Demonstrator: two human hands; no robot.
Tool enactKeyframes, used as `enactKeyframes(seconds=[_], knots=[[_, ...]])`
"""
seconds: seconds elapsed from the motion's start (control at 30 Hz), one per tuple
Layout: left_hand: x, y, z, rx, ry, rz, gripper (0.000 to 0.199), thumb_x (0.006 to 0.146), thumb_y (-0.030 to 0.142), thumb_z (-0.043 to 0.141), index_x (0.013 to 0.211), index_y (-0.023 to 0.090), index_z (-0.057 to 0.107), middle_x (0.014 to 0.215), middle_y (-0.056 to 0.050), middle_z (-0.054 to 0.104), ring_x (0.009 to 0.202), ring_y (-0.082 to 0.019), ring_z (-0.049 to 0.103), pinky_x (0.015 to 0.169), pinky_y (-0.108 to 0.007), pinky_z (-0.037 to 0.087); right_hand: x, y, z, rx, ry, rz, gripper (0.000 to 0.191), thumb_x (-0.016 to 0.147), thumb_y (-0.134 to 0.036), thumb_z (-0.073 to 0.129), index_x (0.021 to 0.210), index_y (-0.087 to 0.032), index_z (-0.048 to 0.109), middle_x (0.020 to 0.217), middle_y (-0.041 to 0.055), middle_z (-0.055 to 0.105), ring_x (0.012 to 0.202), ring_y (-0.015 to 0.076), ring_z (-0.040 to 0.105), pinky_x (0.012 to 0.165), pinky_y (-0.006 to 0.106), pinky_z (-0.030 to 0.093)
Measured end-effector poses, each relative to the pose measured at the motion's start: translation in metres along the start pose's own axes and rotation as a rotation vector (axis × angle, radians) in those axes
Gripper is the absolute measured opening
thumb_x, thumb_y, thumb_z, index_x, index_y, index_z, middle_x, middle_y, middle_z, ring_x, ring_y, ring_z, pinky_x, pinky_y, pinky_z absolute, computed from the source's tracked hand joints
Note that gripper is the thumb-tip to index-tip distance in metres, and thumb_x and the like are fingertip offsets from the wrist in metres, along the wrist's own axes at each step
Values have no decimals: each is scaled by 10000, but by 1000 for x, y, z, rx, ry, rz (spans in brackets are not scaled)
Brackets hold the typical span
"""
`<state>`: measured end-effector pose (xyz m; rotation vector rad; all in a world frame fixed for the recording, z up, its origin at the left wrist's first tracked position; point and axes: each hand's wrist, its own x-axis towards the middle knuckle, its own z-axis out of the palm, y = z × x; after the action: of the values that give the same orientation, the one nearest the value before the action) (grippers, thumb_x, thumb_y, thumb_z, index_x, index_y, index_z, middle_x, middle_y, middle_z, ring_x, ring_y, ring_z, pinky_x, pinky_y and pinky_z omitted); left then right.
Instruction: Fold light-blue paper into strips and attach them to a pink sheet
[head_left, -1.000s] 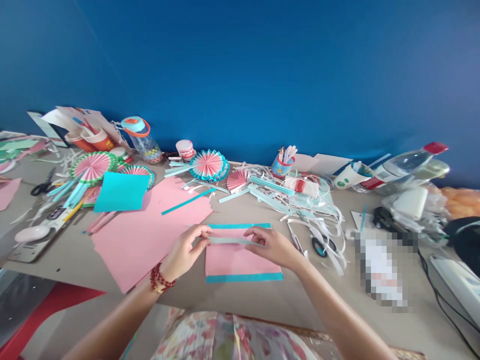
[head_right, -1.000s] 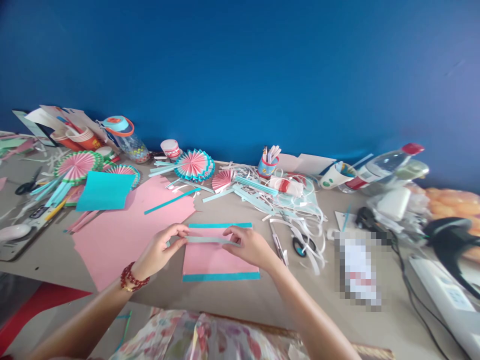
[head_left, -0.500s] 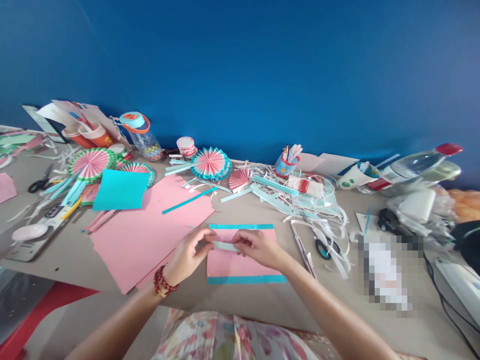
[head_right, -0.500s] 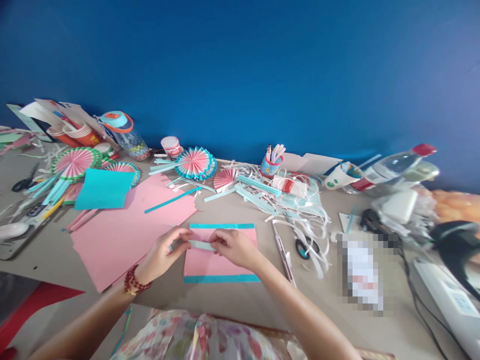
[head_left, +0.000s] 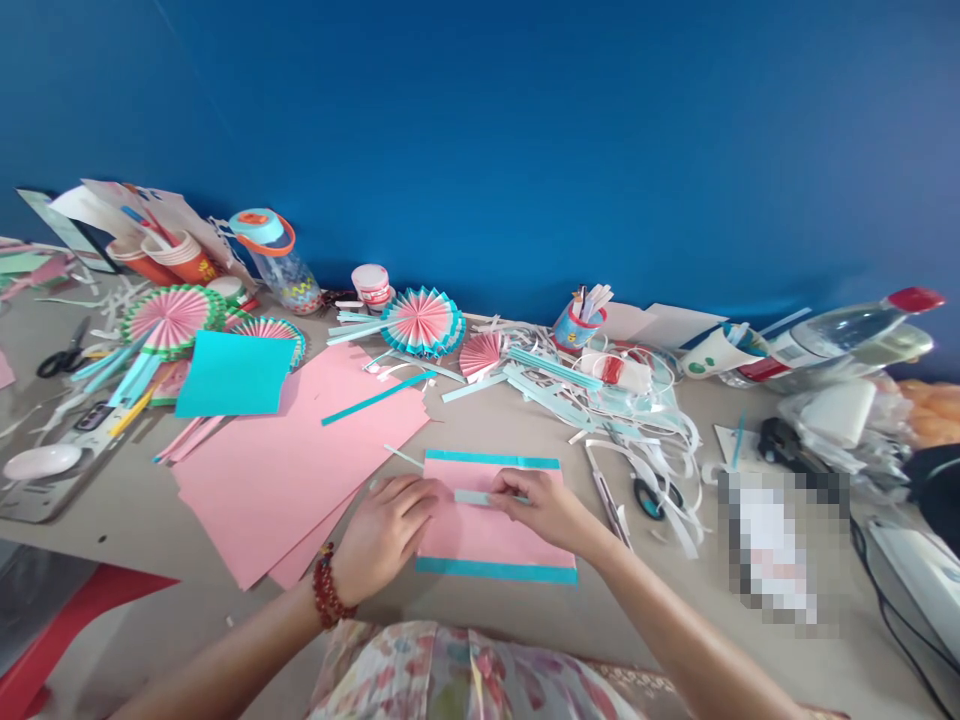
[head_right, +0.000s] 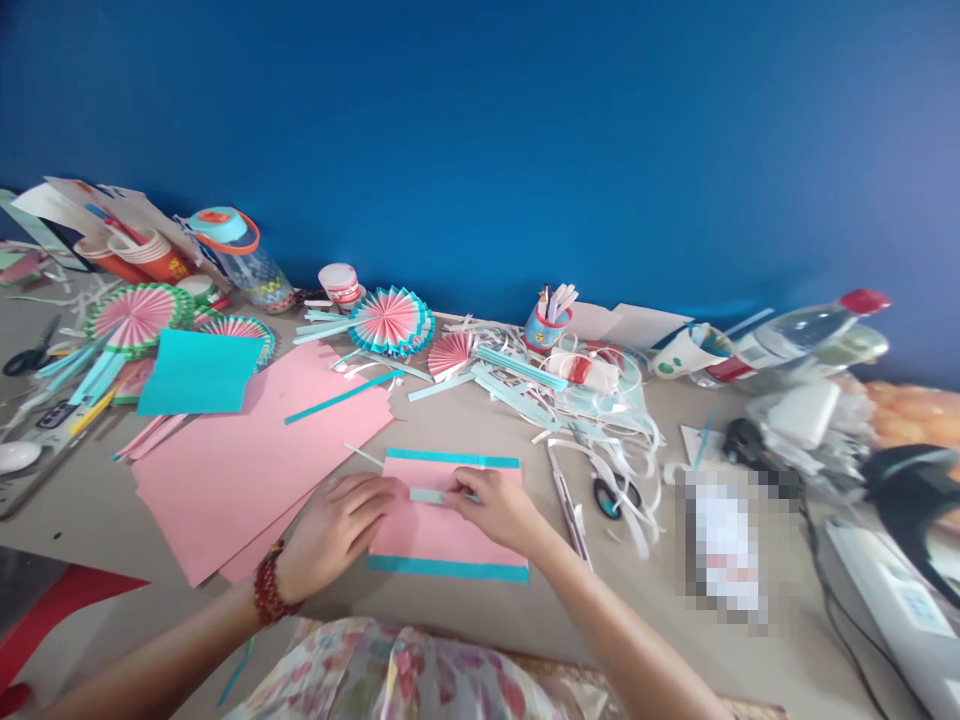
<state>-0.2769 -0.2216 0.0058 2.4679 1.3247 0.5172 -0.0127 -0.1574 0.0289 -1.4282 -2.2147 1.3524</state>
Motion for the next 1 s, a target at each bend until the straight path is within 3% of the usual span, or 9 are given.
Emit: enactKeyframes(seconds=[0.13, 0.37, 0.57, 0.77, 1.0], knots=[[3, 3, 5, 4, -5, 58, 276, 954, 155, 440, 1129, 204, 648, 1225, -92, 636, 1127, -246, 558, 929, -422, 469, 3, -5, 3, 68, -7, 85, 215, 890, -375, 555, 774, -206, 621, 633, -40, 603, 602, 119, 538, 604, 225, 389], [3, 5, 7, 37, -22, 18, 209, 960, 180, 445, 1045, 207, 634, 1156, -93, 610, 1061, -255, 562, 894, -426, 474, 21, -8, 23, 152, 62, 79, 235, 872, -379, 567, 723, -198, 598, 588, -41, 593, 553, 110, 516, 564, 217, 368], [-2, 5, 11, -39, 58, -87, 166, 936, 164, 477, 1073, 174, 570, 1196, -120, 535, 1071, -255, 564, 911, -411, 495, 35, -11, 20, 118, 37, 107, 223, 873, -364, 546, 729, -205, 608, 564, -37, 606, 506, 105, 470, 519, 206, 337], [-2, 4, 13, -48, 27, -71, 269, 944, 150, 469, 1201, 180, 540, 1271, -118, 517, 1100, -257, 558, 949, -430, 493, 43, -16, 18, 98, 5, 115, 221, 870, -361, 541, 727, -205, 607, 536, -37, 595, 478, 105, 483, 506, 208, 344], [-2, 3, 15, -11, 41, -52, 266, 949, 161, 477, 1201, 176, 558, 1298, -110, 543, 1078, -248, 570, 932, -431, 510, 47, -19, 16, 65, -8, 148, 204, 849, -321, 536, 694, -200, 589, 517, -43, 582, 453, 94, 502, 486, 194, 350]])
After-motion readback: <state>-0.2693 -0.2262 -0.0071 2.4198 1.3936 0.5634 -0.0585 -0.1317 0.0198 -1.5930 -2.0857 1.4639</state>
